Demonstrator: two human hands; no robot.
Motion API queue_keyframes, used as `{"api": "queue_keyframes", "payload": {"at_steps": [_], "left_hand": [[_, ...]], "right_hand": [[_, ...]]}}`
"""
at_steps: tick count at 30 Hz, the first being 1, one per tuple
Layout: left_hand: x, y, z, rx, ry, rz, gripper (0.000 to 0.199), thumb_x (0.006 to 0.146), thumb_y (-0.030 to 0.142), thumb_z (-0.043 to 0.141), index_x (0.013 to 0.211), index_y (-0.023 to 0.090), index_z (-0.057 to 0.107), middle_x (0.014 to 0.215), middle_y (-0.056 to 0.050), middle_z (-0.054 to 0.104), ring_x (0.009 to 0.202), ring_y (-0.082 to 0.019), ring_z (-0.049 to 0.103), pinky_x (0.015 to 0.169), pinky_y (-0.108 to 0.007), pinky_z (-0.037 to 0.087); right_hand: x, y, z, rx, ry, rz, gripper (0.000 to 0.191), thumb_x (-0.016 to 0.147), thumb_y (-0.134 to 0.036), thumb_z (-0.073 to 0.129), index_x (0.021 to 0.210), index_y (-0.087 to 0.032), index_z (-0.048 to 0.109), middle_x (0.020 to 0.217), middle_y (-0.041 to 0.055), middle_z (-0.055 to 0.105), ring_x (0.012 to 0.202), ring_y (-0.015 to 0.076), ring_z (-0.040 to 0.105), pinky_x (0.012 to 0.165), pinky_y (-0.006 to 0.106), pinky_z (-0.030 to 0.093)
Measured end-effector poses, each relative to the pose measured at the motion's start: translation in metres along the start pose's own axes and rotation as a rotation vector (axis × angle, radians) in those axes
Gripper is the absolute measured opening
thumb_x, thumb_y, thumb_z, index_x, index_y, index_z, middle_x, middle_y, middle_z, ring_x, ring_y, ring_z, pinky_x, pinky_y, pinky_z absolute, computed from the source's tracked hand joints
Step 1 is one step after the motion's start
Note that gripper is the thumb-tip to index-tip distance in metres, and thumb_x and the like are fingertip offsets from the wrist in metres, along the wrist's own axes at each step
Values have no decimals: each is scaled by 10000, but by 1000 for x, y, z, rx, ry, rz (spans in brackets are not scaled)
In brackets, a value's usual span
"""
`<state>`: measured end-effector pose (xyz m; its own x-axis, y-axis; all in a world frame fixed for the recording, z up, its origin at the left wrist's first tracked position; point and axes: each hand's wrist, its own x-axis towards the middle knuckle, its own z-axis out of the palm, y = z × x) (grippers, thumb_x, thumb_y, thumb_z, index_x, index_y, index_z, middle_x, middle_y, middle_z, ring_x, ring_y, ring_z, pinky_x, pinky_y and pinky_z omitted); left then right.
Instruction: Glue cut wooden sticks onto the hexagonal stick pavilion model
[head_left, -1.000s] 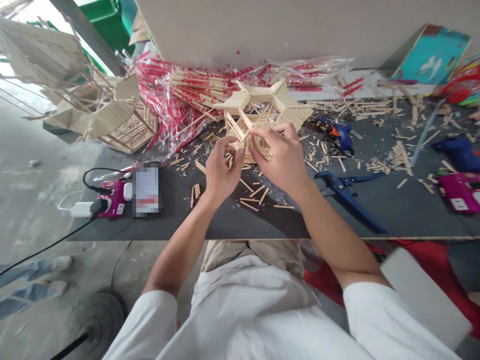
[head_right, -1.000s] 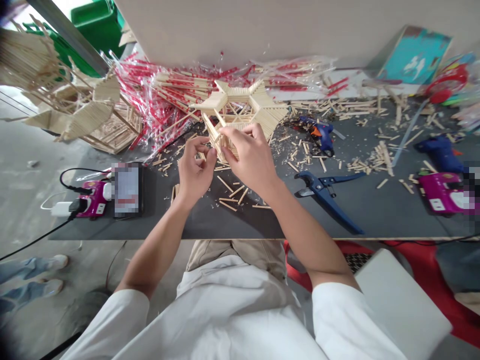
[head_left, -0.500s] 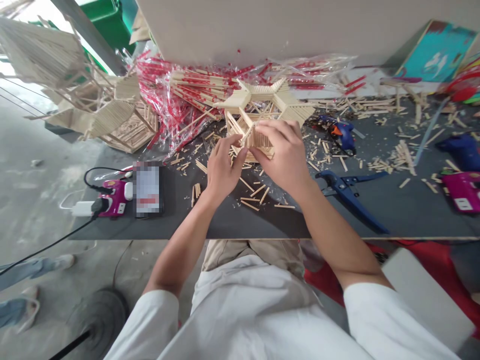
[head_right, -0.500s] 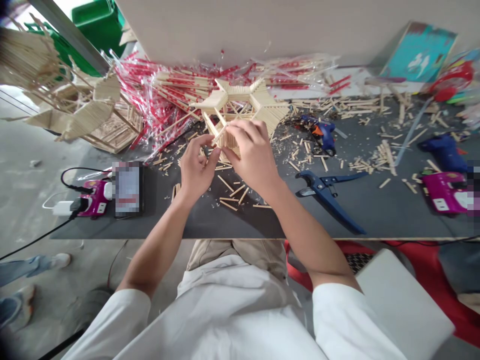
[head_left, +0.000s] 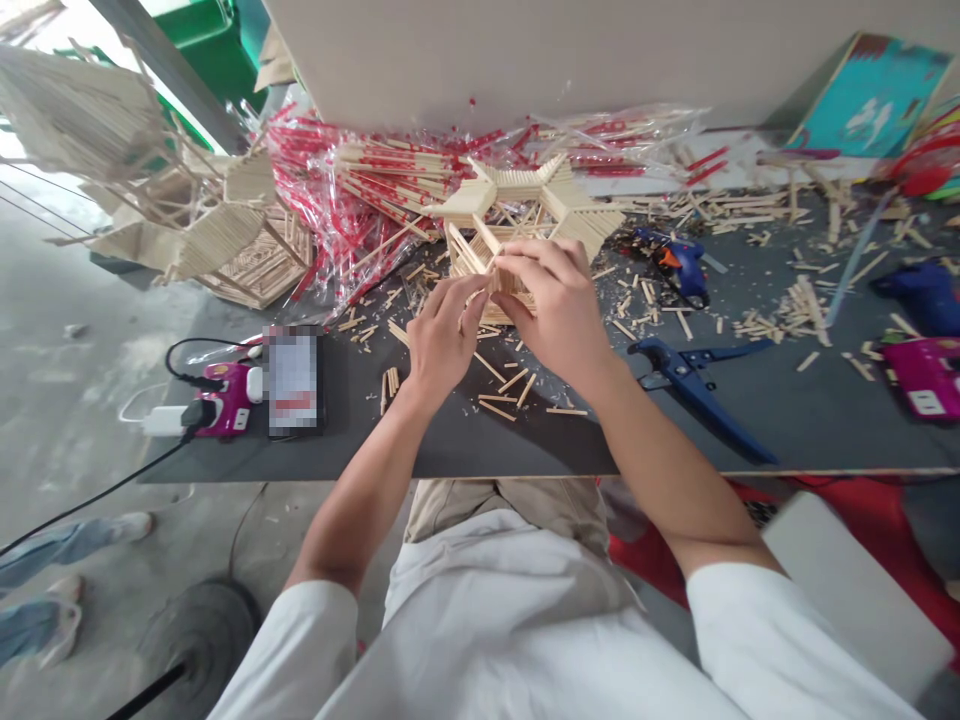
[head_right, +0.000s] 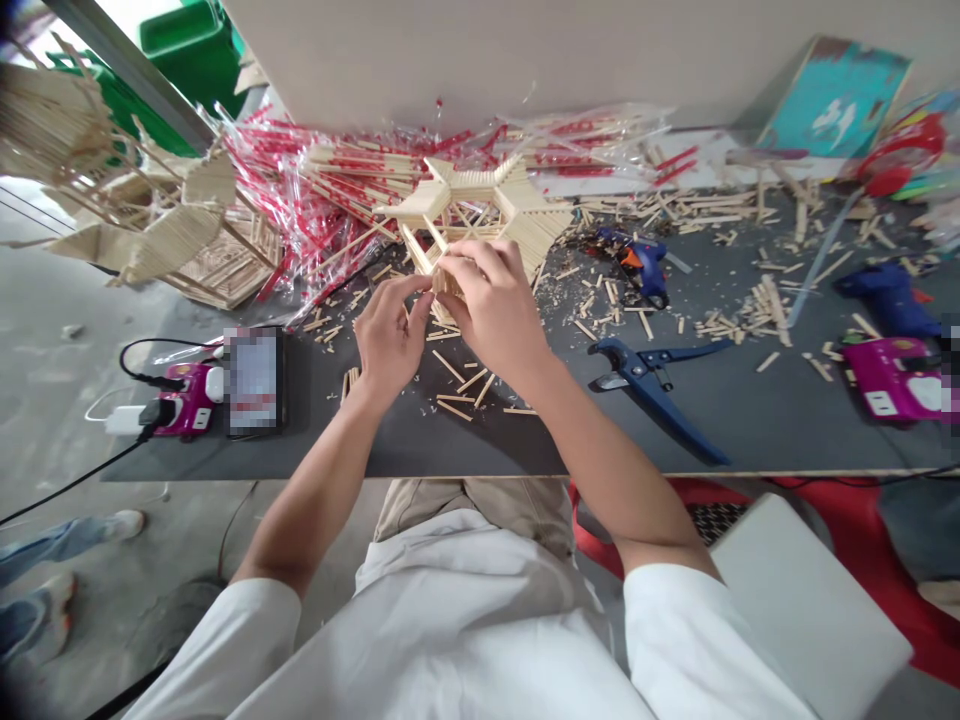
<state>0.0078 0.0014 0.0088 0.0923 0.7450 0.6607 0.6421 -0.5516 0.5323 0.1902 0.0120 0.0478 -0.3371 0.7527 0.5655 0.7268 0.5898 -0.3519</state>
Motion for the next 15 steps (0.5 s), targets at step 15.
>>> {"api": "queue_keyframes", "payload": {"at_steps": [15], "left_hand": [[-1, -3, -2, 63, -40, 48, 295, 1111, 308, 483, 1283, 279, 721, 1248, -77, 754, 1152, -157, 718, 941, -260, 566]], "right_hand": [[0, 0, 0, -1, -6, 4, 341, 1026, -241, 562, 1352, -279, 653, 1386, 76, 653, 1341, 360, 539, 1173, 622, 499]]}}
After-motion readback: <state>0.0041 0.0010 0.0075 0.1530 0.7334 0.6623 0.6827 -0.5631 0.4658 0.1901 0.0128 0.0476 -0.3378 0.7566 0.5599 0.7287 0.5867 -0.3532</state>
